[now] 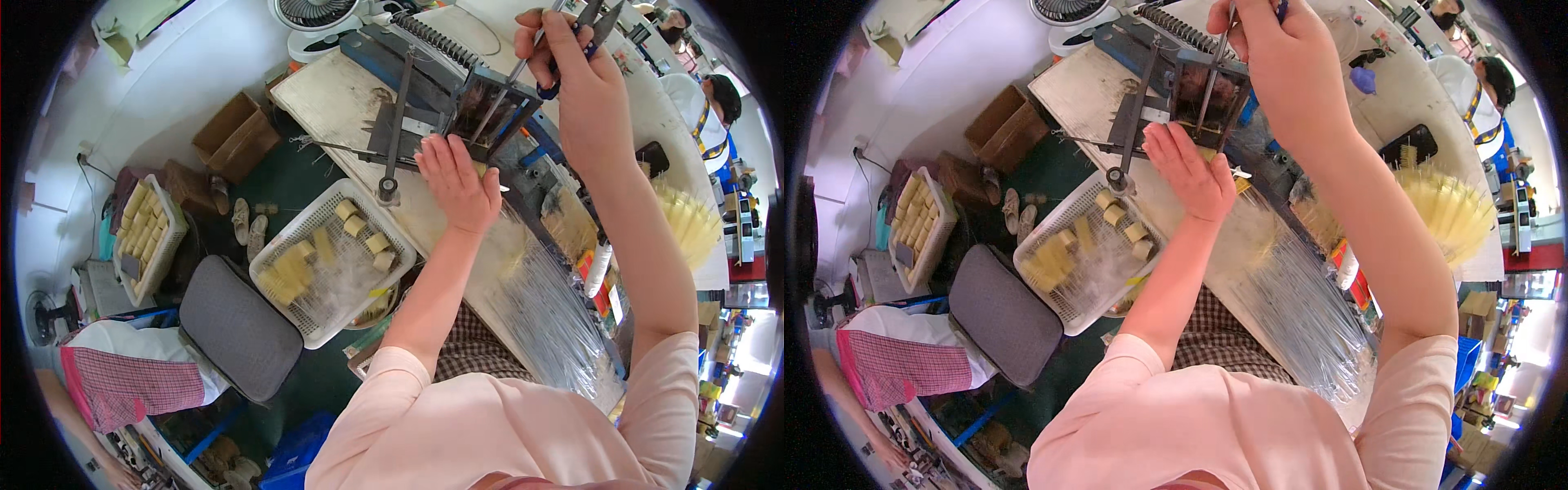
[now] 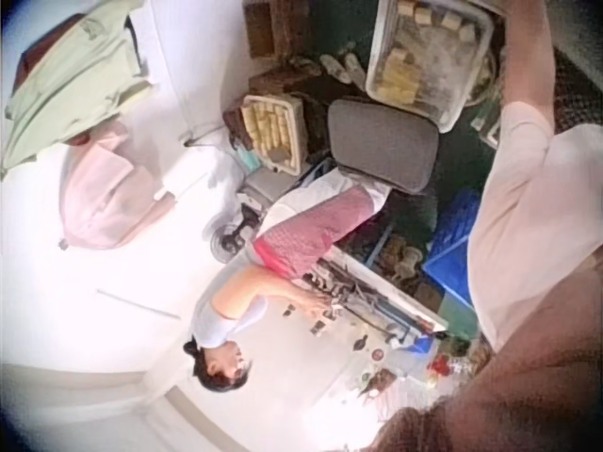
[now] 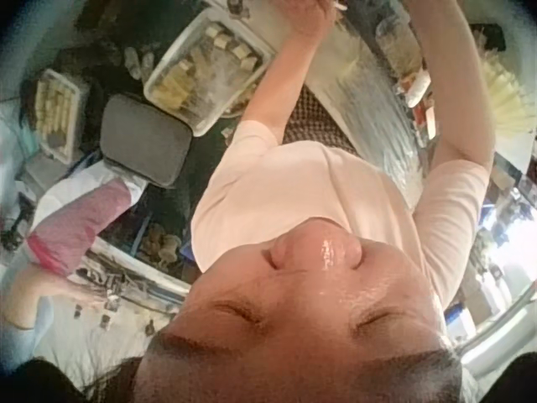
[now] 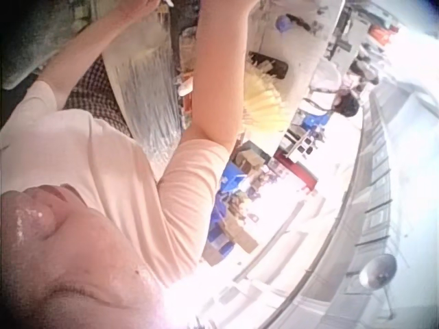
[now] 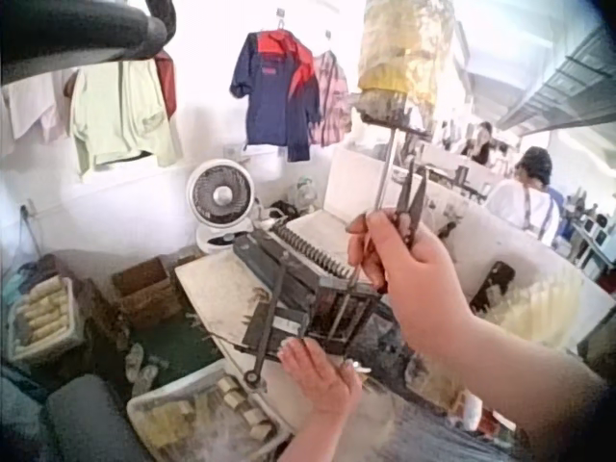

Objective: The person assembles industrial brushes using a manual winding machine, pliers, and a screwdriver to adjust and clamp components.

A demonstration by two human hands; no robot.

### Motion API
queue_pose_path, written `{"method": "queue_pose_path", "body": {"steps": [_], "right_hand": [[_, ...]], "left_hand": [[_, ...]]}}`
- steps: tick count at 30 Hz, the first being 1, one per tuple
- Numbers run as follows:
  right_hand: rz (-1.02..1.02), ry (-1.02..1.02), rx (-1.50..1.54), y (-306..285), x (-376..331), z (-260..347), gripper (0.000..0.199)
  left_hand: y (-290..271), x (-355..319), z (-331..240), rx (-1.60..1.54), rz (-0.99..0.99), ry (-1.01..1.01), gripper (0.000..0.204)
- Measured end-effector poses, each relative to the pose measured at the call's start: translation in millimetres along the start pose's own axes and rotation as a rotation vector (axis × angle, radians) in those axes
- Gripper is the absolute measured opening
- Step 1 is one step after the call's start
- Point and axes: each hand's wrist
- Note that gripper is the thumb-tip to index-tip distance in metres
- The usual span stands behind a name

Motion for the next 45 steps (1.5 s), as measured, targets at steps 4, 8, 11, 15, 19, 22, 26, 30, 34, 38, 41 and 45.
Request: {"method": "queue_pose_path", "body": {"steps": [4, 8, 11, 15, 19, 22, 26, 30, 34, 38, 41, 45], "right_hand": [[-0.086, 0.171, 0.169, 6, -1, 10, 0.025], [-0.126, 0.164, 0.194, 9, -2, 8, 0.024], [-0.155, 0.072, 0.099, 10, -4, -3, 0.032], [-0.135, 0.075, 0.083, 9, -3, 7, 0.034], [-0.215, 0.155, 0.111, -1, -15, 17, 0.03], [-0.149, 0.114, 0.001, -33, -51, -4, 0.037], [-0.069, 0.455, 0.016, -42, -127, -32, 0.041], [-0.158, 0.628, 0.072, -52, -188, -53, 0.041], [-0.166, 0.693, 0.011, -59, -231, -63, 0.041], [-0.093, 0.845, 0.099, -57, -249, -72, 0.039], [0.05, 0.777, 0.11, -37, -237, -90, 0.042], [0.073, 0.876, -0.142, -6, -204, -113, 0.044]], "left_hand": [[-15, -13, 10, -0.177, -0.015, -0.024, 0.067], [-21, -17, 9, -0.212, -0.06, -0.13, 0.066], [-2, -5, 6, -0.108, -0.063, -0.126, 0.066], [-2, 2, 5, -0.207, -0.129, -0.115, 0.064], [-50, -10, 16, -0.564, -0.014, -0.23, 0.056], [-69, -21, 13, -0.718, 0.112, -0.475, 0.052], [-64, 1, 9, -0.905, 0.019, -0.817, 0.038], [-69, -4, 4, -0.772, 0.027, -0.9, 0.017], [-93, -59, 21, -0.411, 0.531, -0.649, 0.031], [-130, -69, 44, 0.036, 0.582, 0.026, 0.071], [-129, -51, 50, 0.108, 0.679, -0.079, 0.104], [-104, -30, 57, 0.126, 0.874, -0.022, 0.108]]}}
Point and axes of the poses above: each hand's wrist, its own x-axis towards the middle knuckle, its own y-axis out of the palm, z = x × y, and after that the axes turned 2 degrees about -x, right-handed
